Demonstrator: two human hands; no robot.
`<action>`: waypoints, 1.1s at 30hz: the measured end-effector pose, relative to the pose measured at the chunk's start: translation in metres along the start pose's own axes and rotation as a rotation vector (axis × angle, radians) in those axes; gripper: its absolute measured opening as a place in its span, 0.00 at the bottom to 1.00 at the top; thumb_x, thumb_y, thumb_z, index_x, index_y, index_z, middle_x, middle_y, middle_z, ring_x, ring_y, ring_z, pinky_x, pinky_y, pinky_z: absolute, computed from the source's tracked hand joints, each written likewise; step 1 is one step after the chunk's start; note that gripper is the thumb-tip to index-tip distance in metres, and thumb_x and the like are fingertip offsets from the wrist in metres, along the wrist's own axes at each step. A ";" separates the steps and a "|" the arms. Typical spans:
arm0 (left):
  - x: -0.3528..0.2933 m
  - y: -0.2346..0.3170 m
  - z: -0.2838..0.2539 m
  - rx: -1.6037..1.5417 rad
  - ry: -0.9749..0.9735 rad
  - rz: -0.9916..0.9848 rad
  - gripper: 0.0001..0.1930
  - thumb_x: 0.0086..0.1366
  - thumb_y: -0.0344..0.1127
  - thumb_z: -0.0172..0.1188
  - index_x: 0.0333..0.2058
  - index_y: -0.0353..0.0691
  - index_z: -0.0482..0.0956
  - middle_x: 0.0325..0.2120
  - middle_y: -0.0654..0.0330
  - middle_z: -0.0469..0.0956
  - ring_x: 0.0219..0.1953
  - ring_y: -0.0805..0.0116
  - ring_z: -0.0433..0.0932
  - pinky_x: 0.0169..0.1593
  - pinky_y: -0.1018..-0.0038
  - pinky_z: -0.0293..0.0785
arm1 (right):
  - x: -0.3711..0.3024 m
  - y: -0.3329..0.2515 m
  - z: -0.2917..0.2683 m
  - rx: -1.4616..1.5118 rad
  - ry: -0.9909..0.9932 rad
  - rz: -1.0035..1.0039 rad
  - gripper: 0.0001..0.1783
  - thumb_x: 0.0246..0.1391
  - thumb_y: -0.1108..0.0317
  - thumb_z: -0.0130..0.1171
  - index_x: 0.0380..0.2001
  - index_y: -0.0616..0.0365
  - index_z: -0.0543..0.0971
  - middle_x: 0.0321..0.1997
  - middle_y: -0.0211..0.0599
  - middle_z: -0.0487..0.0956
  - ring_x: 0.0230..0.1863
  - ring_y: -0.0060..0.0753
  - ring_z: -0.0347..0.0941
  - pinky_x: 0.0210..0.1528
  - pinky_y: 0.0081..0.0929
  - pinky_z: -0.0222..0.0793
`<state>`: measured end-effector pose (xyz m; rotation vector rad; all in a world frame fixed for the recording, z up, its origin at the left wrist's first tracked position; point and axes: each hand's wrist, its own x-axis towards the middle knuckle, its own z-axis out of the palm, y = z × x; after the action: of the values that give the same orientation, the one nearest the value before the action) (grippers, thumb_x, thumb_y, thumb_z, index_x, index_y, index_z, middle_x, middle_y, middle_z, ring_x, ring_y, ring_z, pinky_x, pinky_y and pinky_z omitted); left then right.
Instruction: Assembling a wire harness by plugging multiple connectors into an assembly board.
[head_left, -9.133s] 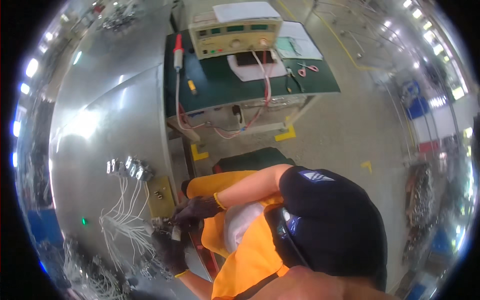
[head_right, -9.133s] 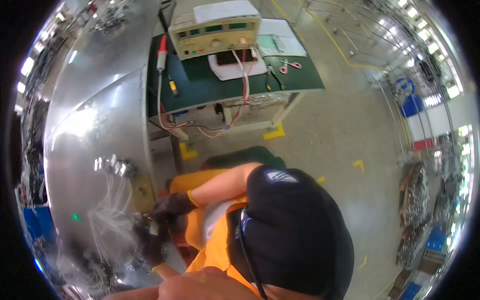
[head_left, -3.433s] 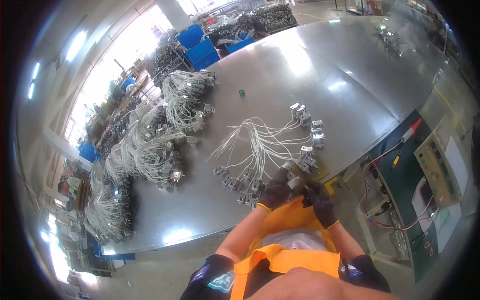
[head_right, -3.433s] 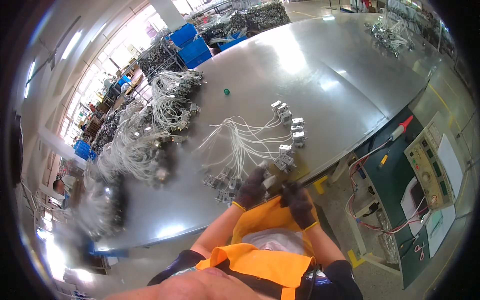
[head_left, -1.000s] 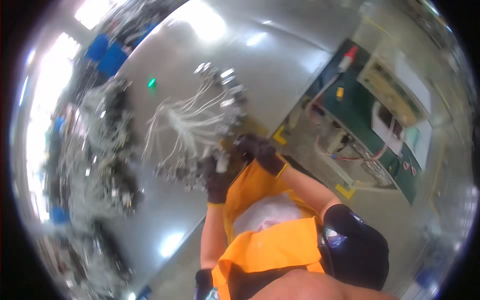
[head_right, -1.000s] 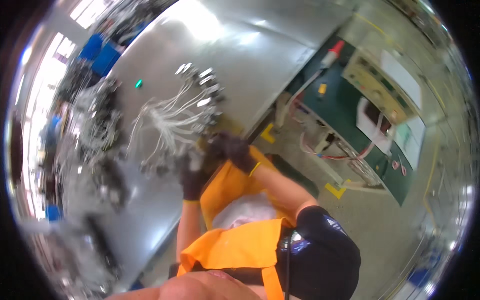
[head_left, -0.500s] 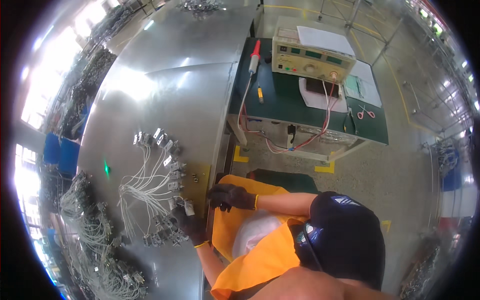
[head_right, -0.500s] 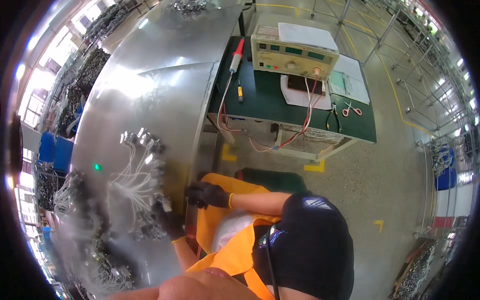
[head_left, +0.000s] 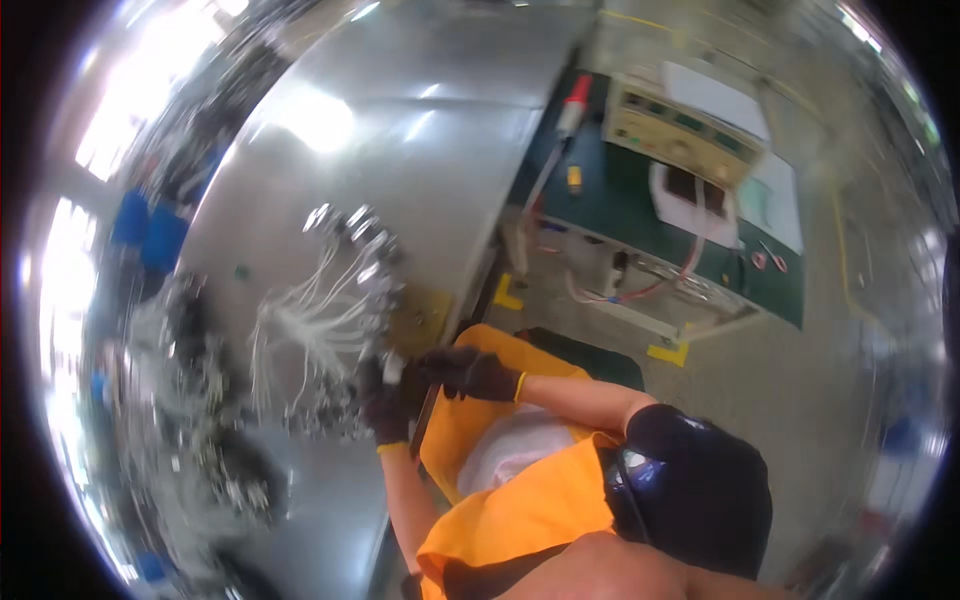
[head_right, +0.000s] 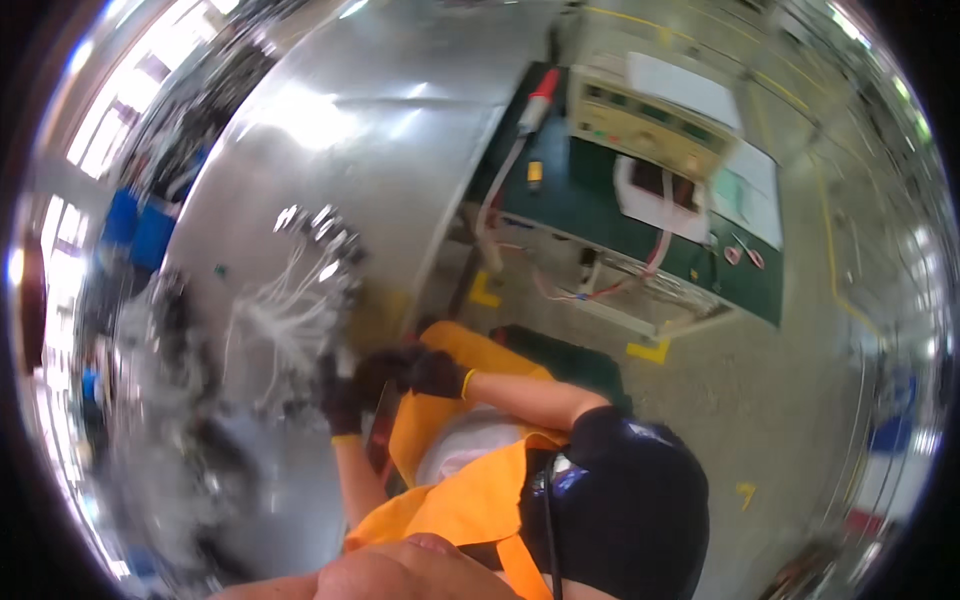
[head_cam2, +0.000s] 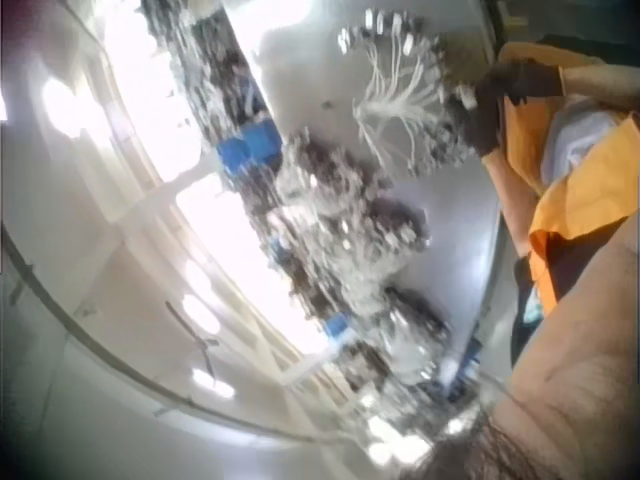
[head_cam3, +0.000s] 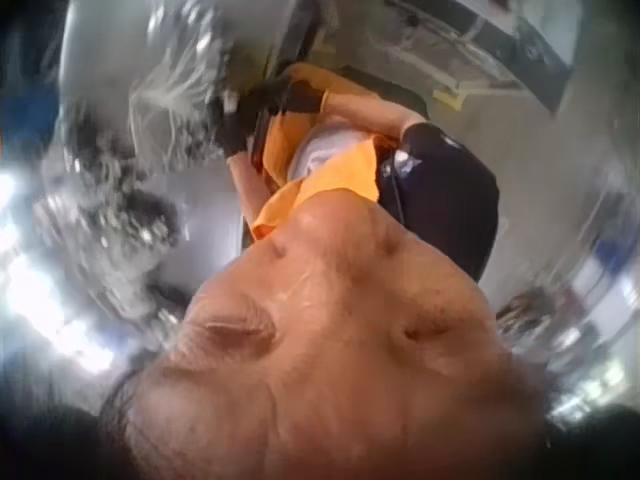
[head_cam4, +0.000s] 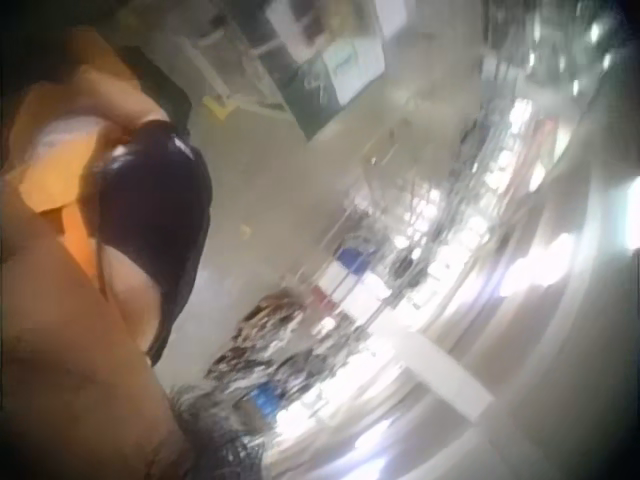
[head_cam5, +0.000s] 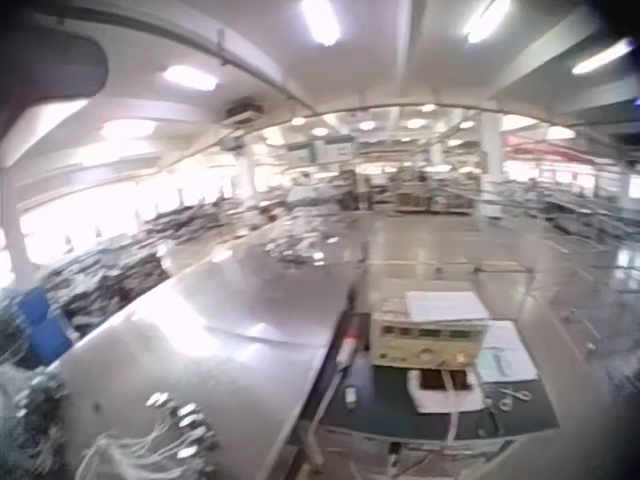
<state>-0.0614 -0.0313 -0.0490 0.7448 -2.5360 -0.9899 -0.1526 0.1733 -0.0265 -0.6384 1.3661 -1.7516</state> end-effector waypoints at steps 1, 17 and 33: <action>-0.001 0.032 0.000 -0.117 -0.016 -0.098 0.26 0.63 0.43 0.61 0.58 0.39 0.73 0.56 0.55 0.75 0.56 0.58 0.74 0.59 0.65 0.68 | 0.007 0.010 0.001 0.021 0.007 -0.095 0.20 0.62 0.60 0.59 0.54 0.56 0.76 0.39 0.28 0.81 0.35 0.18 0.76 0.37 0.21 0.73; -0.001 0.070 -0.006 -0.344 0.118 -0.028 0.20 0.59 0.42 0.65 0.47 0.37 0.76 0.37 0.50 0.78 0.39 0.52 0.79 0.43 0.63 0.74 | 0.034 0.010 0.006 -0.608 0.071 -0.573 0.09 0.61 0.71 0.52 0.38 0.49 0.83 0.34 0.30 0.79 0.34 0.28 0.75 0.34 0.27 0.70; -0.016 0.031 0.012 -1.387 0.184 -0.037 0.25 0.70 0.36 0.54 0.63 0.38 0.65 0.56 0.56 0.73 0.55 0.71 0.71 0.57 0.73 0.70 | 0.061 0.011 0.052 -0.129 0.075 -0.390 0.12 0.65 0.66 0.51 0.47 0.60 0.78 0.41 0.32 0.80 0.38 0.29 0.78 0.37 0.25 0.74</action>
<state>-0.0647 0.0036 -0.0372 0.3673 -1.1353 -2.0953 -0.1422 0.0928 -0.0275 -0.9709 1.4891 -2.0181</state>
